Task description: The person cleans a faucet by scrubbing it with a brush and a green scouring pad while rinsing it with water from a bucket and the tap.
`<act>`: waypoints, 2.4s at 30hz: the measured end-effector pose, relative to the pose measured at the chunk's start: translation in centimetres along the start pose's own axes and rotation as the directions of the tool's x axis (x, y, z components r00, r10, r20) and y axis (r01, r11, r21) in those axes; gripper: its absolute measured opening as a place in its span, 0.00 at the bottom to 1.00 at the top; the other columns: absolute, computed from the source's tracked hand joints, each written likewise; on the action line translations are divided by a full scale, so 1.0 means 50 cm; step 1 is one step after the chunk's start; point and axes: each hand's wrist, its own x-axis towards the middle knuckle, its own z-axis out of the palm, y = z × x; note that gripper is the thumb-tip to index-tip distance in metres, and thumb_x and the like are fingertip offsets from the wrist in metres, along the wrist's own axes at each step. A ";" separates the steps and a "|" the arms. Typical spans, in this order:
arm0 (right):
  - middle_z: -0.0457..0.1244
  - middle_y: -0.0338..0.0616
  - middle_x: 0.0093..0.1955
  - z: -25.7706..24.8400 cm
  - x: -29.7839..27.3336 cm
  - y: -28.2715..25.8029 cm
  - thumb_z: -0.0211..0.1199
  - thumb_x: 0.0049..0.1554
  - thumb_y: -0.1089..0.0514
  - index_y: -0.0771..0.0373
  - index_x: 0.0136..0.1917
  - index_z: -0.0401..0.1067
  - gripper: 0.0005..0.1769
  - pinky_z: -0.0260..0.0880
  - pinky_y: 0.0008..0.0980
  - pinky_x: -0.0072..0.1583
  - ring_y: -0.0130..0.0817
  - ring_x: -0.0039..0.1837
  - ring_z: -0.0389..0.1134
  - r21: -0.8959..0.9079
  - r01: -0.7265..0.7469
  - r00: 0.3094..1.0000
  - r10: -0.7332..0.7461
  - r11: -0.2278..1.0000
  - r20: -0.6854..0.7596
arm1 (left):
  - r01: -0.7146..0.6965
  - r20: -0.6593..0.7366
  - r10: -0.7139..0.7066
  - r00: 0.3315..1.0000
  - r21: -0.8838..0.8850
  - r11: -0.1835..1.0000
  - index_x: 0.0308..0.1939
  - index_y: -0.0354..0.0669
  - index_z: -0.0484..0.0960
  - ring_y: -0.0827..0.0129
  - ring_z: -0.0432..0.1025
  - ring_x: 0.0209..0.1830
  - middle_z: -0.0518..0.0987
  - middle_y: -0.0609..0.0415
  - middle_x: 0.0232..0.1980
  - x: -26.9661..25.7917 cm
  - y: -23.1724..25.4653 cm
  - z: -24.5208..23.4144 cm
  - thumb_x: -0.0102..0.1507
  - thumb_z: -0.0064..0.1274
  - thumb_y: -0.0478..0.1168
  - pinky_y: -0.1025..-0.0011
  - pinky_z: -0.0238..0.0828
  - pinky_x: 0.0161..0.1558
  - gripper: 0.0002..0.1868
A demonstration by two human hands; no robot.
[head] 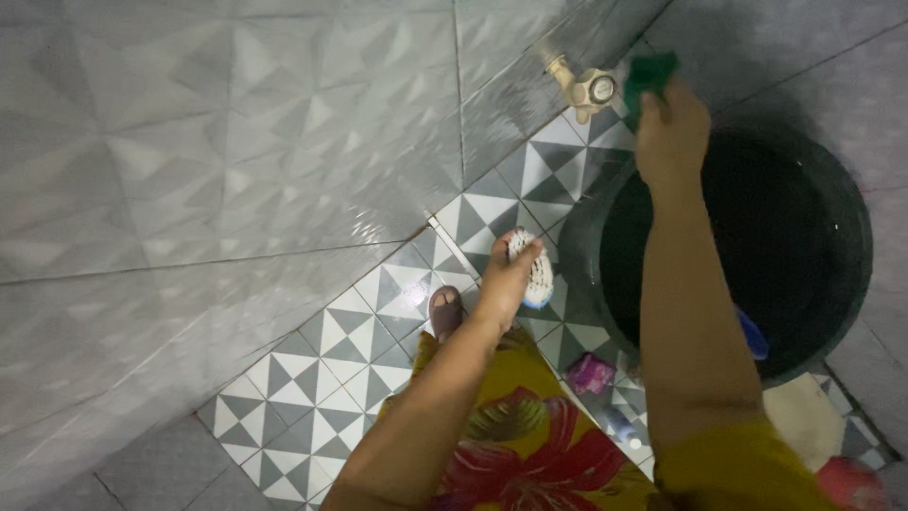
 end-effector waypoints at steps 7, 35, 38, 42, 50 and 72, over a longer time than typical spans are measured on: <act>0.67 0.60 0.63 0.221 0.073 -0.122 0.61 0.63 0.52 0.64 0.56 0.79 0.15 0.37 0.75 0.72 0.58 0.69 0.65 -0.843 0.355 0.924 -0.288 0.404 0.251 | 0.028 -0.020 -0.026 0.999 0.077 0.997 0.68 0.43 0.67 0.69 0.73 0.46 0.79 0.52 0.50 -0.024 0.036 -0.022 0.63 0.57 0.49 0.70 0.72 0.47 0.32; 0.67 0.58 0.59 0.332 -0.131 0.142 0.60 0.63 0.61 0.61 0.61 0.74 0.14 0.67 0.55 0.59 0.54 0.57 0.69 -0.091 -0.294 0.898 0.307 0.952 0.316 | 0.174 -0.143 -0.125 0.982 0.413 0.894 0.68 0.51 0.73 0.69 0.75 0.51 0.82 0.53 0.54 -0.060 0.051 -0.092 0.61 0.56 0.57 0.71 0.72 0.52 0.33; 0.67 0.51 0.53 0.305 -0.137 0.158 0.64 0.64 0.57 0.60 0.58 0.74 0.11 0.68 0.51 0.53 0.45 0.50 0.69 0.681 -0.585 0.771 0.562 0.440 0.298 | 0.147 -0.113 -0.111 0.987 0.396 0.906 0.69 0.51 0.71 0.70 0.74 0.50 0.82 0.54 0.54 -0.050 0.038 -0.095 0.63 0.56 0.56 0.73 0.71 0.51 0.32; 0.68 0.44 0.54 0.264 -0.088 0.078 0.67 0.58 0.54 0.60 0.56 0.72 0.15 0.74 0.48 0.63 0.40 0.57 0.72 0.887 -0.353 0.816 0.367 -0.297 0.447 | 0.112 -0.061 -0.098 0.993 0.320 0.941 0.69 0.47 0.71 0.70 0.73 0.48 0.80 0.54 0.53 -0.039 0.026 -0.089 0.63 0.56 0.54 0.71 0.72 0.48 0.33; 0.68 0.45 0.49 0.270 -0.036 0.029 0.64 0.58 0.51 0.58 0.56 0.72 0.15 0.67 0.54 0.67 0.42 0.54 0.69 0.844 -0.330 0.686 0.508 -0.422 0.522 | 0.124 0.017 -0.129 0.992 0.170 0.978 0.69 0.42 0.67 0.69 0.73 0.47 0.78 0.53 0.51 -0.033 0.012 -0.108 0.64 0.55 0.50 0.70 0.74 0.47 0.32; 0.56 0.44 0.39 0.341 0.014 0.143 0.53 0.69 0.39 0.59 0.47 0.62 0.21 0.72 0.47 0.51 0.40 0.41 0.63 0.784 -0.413 0.707 0.380 -0.463 0.597 | 0.166 -0.023 -0.166 0.986 0.241 0.956 0.71 0.45 0.65 0.67 0.71 0.53 0.77 0.52 0.55 -0.032 0.050 -0.099 0.63 0.55 0.53 0.68 0.71 0.53 0.35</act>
